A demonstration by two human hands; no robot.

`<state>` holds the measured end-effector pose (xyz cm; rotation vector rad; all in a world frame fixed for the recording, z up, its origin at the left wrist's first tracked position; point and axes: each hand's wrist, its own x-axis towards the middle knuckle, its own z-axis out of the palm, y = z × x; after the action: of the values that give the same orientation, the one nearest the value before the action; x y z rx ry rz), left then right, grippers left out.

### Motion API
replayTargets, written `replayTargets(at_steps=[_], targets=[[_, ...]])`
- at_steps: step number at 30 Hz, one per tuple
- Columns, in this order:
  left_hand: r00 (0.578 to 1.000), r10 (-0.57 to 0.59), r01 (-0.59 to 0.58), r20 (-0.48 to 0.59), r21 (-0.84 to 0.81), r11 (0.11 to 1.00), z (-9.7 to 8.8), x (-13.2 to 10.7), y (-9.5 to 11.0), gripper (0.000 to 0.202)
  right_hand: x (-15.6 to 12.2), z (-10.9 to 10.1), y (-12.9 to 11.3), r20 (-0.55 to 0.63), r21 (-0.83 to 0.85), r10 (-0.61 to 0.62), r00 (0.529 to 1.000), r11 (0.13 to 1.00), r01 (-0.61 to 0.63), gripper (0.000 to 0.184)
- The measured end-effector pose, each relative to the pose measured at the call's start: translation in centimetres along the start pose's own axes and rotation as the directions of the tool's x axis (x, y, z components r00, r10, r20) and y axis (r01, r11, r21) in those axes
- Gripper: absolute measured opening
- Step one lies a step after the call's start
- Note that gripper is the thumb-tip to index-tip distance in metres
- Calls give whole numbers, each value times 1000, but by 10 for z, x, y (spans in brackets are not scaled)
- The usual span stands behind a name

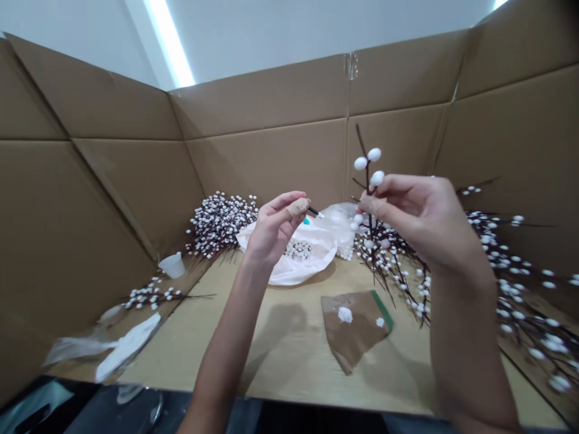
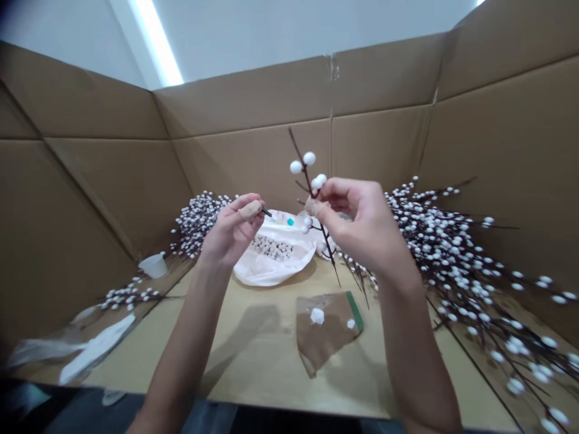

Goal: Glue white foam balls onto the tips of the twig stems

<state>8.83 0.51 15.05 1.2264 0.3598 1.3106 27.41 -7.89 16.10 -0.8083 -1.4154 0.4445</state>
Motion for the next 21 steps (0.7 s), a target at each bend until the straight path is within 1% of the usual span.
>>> replayTargets(at_steps=[3, 6, 9, 13, 16, 19, 21], targets=[[999, 47, -47, 10, -14, 999, 7, -9, 13, 13, 0, 9, 3, 29, -16, -12, 1000, 1000, 12, 11], [996, 90, -89, 12, -25, 996, 10, -13, 18, 13, -3, 16, 4, 49, -31, -59, 997, 998, 60, 8], [995, 98, -96, 33, -41, 994, 9, -13, 18, 13, -8, 21, 3, 69, -41, -104, 992, 993, 107, 6], [992, 113, -110, 59, -56, 992, 7, -13, 15, 13, -11, 27, 4, 69, -48, -146, 987, 988, 149, 4], [989, 141, -142, 47, 1, 990, 5, -12, 15, 13, -12, 29, 5, 64, -61, -165, 984, 984, 169, 3], [990, 141, -142, 23, 64, 988, 4, -11, 15, 13, -13, 31, 4, 56, -87, -173, 983, 980, 177, 5], [989, 144, -145, 18, 79, 986, 4, -10, 14, 15, -14, 31, 4, 48, -104, -180, 982, 977, 184, 6]])
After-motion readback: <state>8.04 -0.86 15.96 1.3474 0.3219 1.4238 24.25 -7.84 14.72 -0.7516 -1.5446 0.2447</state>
